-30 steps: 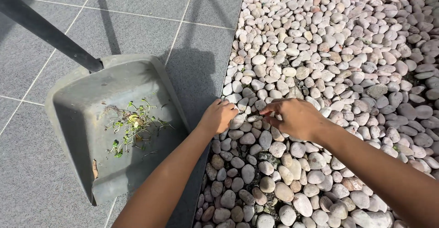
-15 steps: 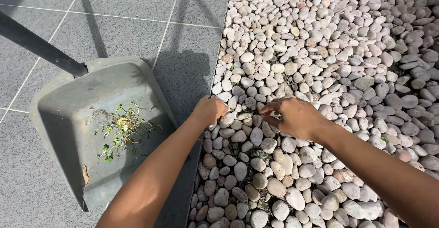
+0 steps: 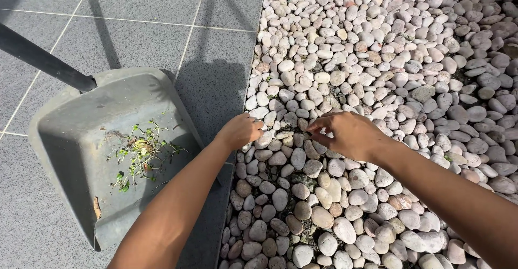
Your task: Picking up weeds and debris from a pebble-covered garden area and disposing of them in a trash can.
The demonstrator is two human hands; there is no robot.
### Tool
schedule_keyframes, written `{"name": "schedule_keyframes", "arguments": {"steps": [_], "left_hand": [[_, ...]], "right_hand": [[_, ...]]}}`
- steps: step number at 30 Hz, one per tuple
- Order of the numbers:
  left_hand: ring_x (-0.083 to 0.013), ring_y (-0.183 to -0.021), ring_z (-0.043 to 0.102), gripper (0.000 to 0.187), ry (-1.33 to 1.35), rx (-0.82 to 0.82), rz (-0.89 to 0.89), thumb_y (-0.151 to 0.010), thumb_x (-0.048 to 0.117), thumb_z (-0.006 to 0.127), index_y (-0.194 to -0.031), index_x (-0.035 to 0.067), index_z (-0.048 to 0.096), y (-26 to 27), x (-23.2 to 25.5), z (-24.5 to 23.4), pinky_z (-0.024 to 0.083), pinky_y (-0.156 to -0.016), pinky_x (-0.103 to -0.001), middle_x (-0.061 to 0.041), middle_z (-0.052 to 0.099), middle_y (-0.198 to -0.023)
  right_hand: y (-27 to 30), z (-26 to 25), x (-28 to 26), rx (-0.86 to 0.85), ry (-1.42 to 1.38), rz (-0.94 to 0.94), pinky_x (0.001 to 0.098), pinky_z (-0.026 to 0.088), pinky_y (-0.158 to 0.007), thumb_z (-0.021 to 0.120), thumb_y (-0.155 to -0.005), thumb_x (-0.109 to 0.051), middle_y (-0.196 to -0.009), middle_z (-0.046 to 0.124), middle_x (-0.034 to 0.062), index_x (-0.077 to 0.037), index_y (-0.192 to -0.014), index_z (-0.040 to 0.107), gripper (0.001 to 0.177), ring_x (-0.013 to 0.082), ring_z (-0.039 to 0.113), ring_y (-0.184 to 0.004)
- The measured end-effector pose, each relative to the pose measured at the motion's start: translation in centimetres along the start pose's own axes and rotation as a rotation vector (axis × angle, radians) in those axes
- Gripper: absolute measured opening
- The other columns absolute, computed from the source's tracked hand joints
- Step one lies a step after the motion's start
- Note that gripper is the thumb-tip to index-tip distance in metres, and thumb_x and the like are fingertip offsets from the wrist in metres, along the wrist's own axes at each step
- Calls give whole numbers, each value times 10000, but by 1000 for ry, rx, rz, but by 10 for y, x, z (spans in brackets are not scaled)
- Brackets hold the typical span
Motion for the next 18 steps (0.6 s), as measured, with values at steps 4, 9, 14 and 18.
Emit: {"name": "schedule_keyframes", "arguments": {"steps": [4,9,14,18], "left_hand": [[-148,-891,695,200,-115,55,76,-881,29,600,-848,199,700,-12,-3,9,531,-830,-360,24,660,-1187],[-149,-988,682,143,-117,-133,249,-953,144,626,-821,154,683,-9,-4,12,547,-861,-341,39,636,-1149],[-143,-984,680,158,-140,-120,333,-890,126,659,-733,138,680,-7,-5,11,553,-830,-328,29,634,-1138],[-141,-898,678,289,-10,-14,223,-967,211,627,-683,181,670,-5,-8,1,519,-858,-340,57,652,-988]], "right_hand": [[1,2,0,-11,1,14,342,558,-991,587,-953,-375,-1184,762,12,-281,-1261,700,341,181,755,-1000],[3,3,-1,-69,22,41,320,567,-990,531,-985,-389,-1187,759,-18,-301,-1288,666,343,164,782,-948],[2,5,6,2,39,-20,337,554,-981,567,-961,-376,-1229,737,-25,-270,-1258,694,341,175,754,-959],[-4,11,14,11,-13,-12,319,565,-978,569,-957,-391,-1194,760,-31,-269,-1232,713,334,140,763,-964]]}}
Point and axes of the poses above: each hand's wrist, its own y-axis away from the middle knuckle, its own z-axis out of the palm, x = y × z, the point moved 6 cm from there along -y, towards the middle knuckle
